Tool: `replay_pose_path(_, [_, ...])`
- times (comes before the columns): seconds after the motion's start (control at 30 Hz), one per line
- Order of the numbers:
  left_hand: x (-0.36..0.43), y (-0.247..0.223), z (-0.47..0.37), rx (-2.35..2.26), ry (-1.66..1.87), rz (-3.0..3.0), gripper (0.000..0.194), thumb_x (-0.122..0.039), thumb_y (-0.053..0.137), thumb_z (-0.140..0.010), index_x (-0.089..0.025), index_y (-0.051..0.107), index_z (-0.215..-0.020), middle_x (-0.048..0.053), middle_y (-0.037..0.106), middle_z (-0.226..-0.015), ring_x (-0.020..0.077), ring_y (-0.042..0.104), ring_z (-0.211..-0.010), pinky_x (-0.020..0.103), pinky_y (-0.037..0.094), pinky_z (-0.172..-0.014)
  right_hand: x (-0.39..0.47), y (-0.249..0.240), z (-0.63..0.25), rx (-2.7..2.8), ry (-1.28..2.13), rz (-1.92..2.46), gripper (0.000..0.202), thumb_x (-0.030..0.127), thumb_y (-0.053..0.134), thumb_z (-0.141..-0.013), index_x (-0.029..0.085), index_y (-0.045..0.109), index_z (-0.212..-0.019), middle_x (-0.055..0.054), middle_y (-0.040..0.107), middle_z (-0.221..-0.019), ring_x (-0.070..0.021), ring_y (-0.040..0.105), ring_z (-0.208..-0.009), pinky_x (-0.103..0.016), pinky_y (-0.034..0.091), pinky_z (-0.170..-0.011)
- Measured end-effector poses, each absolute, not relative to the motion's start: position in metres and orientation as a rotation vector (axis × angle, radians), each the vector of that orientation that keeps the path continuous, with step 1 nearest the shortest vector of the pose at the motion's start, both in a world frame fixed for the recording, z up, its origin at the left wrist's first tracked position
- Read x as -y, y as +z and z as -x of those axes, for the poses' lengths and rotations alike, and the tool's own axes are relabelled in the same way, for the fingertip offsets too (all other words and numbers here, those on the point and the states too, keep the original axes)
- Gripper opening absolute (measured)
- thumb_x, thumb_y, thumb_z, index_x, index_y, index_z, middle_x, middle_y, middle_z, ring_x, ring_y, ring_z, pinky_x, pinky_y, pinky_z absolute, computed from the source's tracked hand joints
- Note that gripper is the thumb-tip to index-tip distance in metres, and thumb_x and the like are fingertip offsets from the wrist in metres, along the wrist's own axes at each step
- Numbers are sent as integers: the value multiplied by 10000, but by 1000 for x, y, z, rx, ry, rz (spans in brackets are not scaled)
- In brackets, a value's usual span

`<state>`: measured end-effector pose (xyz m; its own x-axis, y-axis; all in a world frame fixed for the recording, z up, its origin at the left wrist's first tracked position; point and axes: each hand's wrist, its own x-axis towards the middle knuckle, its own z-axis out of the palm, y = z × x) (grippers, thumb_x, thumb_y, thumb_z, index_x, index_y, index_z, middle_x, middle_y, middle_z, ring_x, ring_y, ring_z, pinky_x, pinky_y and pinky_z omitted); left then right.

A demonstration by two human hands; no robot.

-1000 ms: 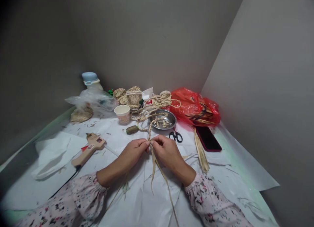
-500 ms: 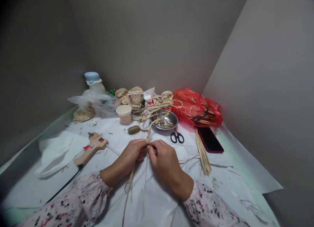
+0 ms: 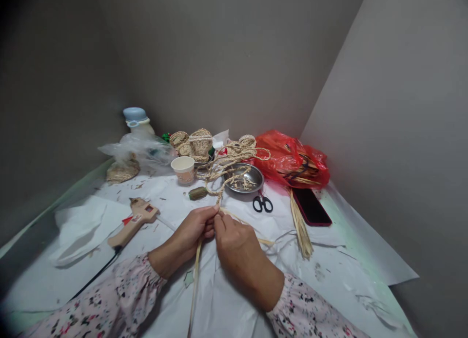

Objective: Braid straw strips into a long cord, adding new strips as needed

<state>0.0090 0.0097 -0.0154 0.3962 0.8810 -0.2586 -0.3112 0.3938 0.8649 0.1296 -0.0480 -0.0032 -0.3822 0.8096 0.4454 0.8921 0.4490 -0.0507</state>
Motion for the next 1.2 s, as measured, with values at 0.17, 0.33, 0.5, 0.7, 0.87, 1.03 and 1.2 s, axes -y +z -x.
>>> replay_pose_path(0.17, [-13,-12,-6,-842,870,-898,281,-386,634,-724,-151,499,-649,-93,309,-504,38,221,-414,197,131,-412,40,9,-140,1976,50,1405,195,253,496,-889,170,665,-844,-71,642,-781,-197,585,-753,-304,416,-705])
replay_pose_path(0.33, [-5,-2,-6,-789,701,-990,259,-358,585,-756,-158,491,-622,-96,271,-498,47,169,-428,208,110,-420,13,5,-161,1509,759,1417,262,398,534,-862,174,661,-818,-19,610,-708,-153,522,-632,-270,376,-586])
replay_pose_path(0.5, [5,4,-7,-732,511,-1179,271,-377,529,-788,-170,496,-616,-94,263,-466,62,178,-418,223,136,-428,6,-8,-167,1245,1352,1191,285,428,630,-779,161,595,-687,62,430,-512,-86,327,-467,-239,221,-470])
replay_pose_path(0.7, [5,5,-8,-752,513,-1353,336,-453,523,-785,-170,501,-605,-75,322,-470,72,250,-431,233,171,-443,9,-9,-166,1248,1385,1196,342,468,621,-793,160,553,-660,63,420,-534,-81,325,-489,-234,232,-487])
replay_pose_path(0.87, [-6,-3,-7,-786,652,-1211,326,-456,542,-773,-154,524,-652,-51,434,-519,61,241,-434,222,162,-437,11,-4,-160,1429,1279,1181,418,509,478,-879,159,566,-668,10,518,-611,-113,448,-574,-247,357,-565])
replay_pose_path(1.03, [-12,-6,-4,-776,632,-1204,290,-396,515,-785,-130,554,-674,33,586,-651,62,335,-458,217,175,-437,12,-6,-157,1490,1336,1157,264,420,542,-846,167,604,-803,13,551,-662,-109,499,-557,-234,399,-531])
replay_pose_path(1.2, [-9,-3,-4,-799,634,-1222,217,-332,516,-757,-157,504,-629,-71,354,-502,61,253,-429,217,176,-433,11,-7,-160,1530,1227,1319,211,341,522,-837,166,633,-800,35,537,-582,-96,462,-474,-219,362,-469])
